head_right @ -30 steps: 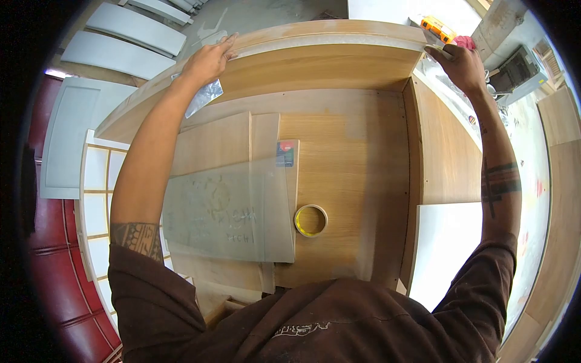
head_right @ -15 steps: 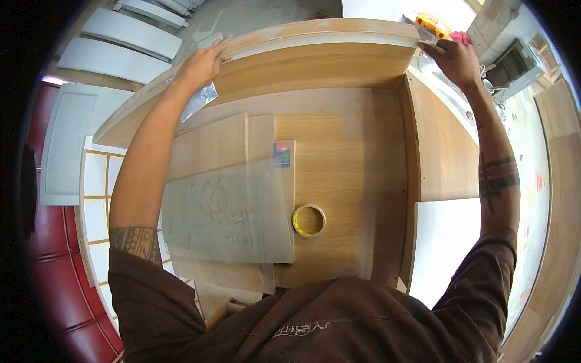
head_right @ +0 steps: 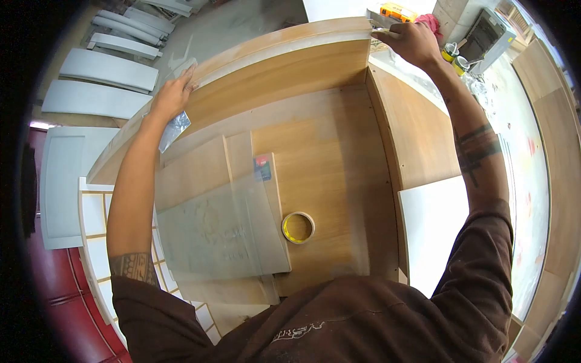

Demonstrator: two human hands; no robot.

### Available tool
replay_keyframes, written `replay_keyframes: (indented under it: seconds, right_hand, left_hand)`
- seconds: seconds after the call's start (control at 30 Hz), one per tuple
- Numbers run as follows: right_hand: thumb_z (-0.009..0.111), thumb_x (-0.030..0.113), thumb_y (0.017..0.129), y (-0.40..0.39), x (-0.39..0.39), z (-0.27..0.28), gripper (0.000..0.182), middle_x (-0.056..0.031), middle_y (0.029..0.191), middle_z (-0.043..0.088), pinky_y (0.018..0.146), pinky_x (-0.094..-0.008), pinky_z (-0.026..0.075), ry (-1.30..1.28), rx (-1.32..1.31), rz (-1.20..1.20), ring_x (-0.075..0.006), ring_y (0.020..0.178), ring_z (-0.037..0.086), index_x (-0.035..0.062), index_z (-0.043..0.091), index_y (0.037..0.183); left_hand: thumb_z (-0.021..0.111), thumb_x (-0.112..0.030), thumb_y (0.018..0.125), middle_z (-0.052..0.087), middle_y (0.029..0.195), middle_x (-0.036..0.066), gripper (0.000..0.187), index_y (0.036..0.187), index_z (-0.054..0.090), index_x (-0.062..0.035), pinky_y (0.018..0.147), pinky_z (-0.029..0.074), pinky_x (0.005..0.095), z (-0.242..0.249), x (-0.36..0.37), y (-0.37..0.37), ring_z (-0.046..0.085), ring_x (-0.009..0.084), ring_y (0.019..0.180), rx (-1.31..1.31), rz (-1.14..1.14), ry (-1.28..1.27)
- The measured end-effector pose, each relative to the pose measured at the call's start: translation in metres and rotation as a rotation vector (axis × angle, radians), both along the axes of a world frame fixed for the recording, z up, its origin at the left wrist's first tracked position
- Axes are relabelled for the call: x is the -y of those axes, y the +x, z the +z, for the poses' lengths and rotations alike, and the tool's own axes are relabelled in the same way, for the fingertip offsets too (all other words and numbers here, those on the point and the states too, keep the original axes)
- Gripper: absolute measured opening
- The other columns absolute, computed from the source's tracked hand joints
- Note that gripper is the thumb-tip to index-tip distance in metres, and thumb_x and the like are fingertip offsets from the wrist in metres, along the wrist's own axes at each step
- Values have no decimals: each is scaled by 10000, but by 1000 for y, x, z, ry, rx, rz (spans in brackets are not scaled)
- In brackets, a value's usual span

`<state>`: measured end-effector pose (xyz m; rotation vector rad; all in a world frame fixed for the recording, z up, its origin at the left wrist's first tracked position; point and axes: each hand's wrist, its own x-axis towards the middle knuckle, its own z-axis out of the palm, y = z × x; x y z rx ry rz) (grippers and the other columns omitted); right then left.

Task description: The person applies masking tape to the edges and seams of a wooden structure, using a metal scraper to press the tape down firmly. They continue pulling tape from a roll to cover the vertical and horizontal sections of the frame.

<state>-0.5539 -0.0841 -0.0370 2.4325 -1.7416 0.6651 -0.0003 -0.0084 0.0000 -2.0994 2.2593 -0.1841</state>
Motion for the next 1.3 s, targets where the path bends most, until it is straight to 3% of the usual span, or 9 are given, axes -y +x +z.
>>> replay_keyframes:
  seconds: [0.27, 0.47, 0.57, 0.67, 0.8, 1.03, 1.1, 1.23, 1.3]
  right_hand:
    - [665, 640, 934, 3, -1, 4, 604, -141, 678, 698, 686, -470, 560, 28, -21, -21, -361, 693, 709, 58, 741, 795]
    - [682, 646, 915, 1, 3, -5, 589, -146, 707, 716, 702, -480, 565, -19, 22, -22, -367, 710, 710, 73, 780, 823]
    - [734, 572, 909, 2, 2, -6, 543, -163, 640, 671, 652, -465, 543, -179, 68, 38, -354, 632, 679, 47, 755, 776]
    - [681, 630, 904, 5, -5, 3, 542, -166, 781, 744, 836, -479, 543, -28, 45, -1, -378, 795, 717, 107, 818, 861]
    - [688, 576, 913, 7, -13, 8, 495, -128, 720, 744, 867, -433, 541, 48, 112, -22, -335, 750, 726, 101, 823, 882]
    - [677, 588, 915, 5, -8, -5, 514, -145, 781, 754, 1007, -439, 467, 48, 183, -27, -347, 850, 715, 93, 813, 883]
    - [711, 573, 899, 5, -6, -11, 504, -142, 698, 716, 852, -438, 515, -123, 160, -11, -368, 715, 685, 88, 803, 801]
    - [687, 615, 902, 4, -7, -11, 553, -132, 680, 704, 878, -457, 497, -108, 148, -22, -356, 758, 675, 86, 795, 782]
    - [684, 629, 899, 3, -10, -7, 571, -144, 695, 706, 895, -466, 494, -67, 161, -31, -371, 840, 671, 81, 795, 783]
  left_hand:
    - [494, -737, 971, 561, 1497, 195, 868, 1581, 439, -122, 1076, 499, 516, 10, -9, -25, 593, 431, 1300, 73, 53, 13]
    - [474, -692, 1007, 701, 1193, 301, 787, 1549, 490, -121, 997, 526, 545, 12, -7, -34, 664, 483, 1143, 89, 132, 8]
    - [444, -686, 1020, 705, 1170, 305, 780, 1543, 493, -109, 991, 529, 550, 9, -1, -35, 661, 486, 1142, 152, 116, 9]
    - [457, -739, 984, 703, 1166, 313, 859, 1540, 488, -85, 993, 530, 543, 10, 9, -33, 658, 478, 1157, 207, 109, 66]
    - [554, -821, 880, 717, 1177, 278, 971, 1441, 581, -29, 964, 540, 528, 25, -1, -85, 682, 449, 1132, 125, 72, 12]
    - [588, -782, 886, 724, 1181, 254, 858, 1272, 686, -22, 976, 536, 521, 37, 24, -206, 671, 444, 1155, 79, -86, 41]
    - [628, -687, 920, 730, 1179, 239, 722, 1218, 709, -34, 987, 533, 516, 37, 31, -232, 670, 436, 1163, 46, -86, 52]
    - [633, -561, 972, 732, 1175, 235, 577, 1249, 701, -60, 992, 532, 512, 31, 45, -253, 675, 427, 1160, 49, -159, 55]
    - [585, -505, 1016, 716, 1215, 242, 544, 1410, 647, -136, 1019, 517, 517, 33, 48, -256, 663, 417, 1180, 130, -171, 96]
